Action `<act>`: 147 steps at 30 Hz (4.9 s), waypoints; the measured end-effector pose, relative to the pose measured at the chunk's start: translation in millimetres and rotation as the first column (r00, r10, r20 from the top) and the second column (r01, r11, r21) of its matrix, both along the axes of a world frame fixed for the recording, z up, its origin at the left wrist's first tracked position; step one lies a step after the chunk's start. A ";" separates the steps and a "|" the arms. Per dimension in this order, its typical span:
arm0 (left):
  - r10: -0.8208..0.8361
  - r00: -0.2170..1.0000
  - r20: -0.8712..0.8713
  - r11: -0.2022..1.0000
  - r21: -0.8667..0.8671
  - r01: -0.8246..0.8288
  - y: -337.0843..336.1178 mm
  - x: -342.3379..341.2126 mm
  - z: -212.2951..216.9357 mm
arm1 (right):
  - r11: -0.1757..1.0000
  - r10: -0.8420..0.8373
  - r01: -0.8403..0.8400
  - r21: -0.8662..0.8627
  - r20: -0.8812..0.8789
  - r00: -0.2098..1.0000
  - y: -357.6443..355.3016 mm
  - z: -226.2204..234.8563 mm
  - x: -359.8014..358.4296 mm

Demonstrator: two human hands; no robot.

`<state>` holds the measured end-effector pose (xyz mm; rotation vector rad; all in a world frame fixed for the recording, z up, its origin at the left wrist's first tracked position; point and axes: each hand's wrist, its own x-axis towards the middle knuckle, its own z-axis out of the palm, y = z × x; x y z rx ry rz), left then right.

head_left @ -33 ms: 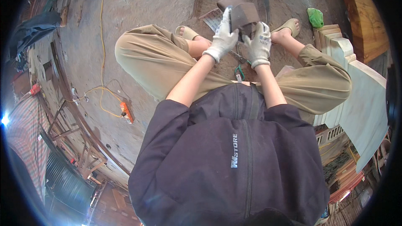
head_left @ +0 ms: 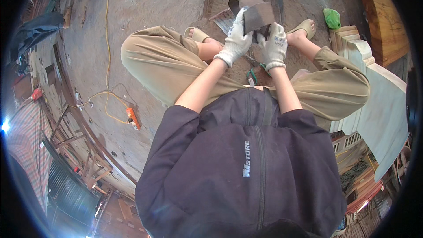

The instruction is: The person sits on the floor and uses scissors to cut a long strip of dark flexible material into smaller curved pieces. The person repeatedly bends and inspects the strip before cutting sections and placing them on the floor.

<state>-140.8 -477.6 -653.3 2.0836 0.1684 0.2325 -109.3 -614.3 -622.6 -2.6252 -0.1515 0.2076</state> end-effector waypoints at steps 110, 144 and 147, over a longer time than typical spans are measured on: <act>0.292 0.913 -0.285 0.167 -0.925 -0.342 141.7 64.7 66.0 | 0.996 0.021 -0.072 -0.049 -0.664 0.747 -54.7 -124.7 -6.4; 0.279 0.947 -0.160 0.090 -0.977 -0.192 146.6 57.6 86.5 | 0.893 0.148 0.319 0.318 -0.876 0.459 -6.7 -97.7 -27.7; 0.254 0.950 -0.182 0.056 -0.978 -0.203 134.6 64.7 85.1 | 0.460 0.243 0.859 0.226 -0.962 0.123 -42.0 -161.7 -37.2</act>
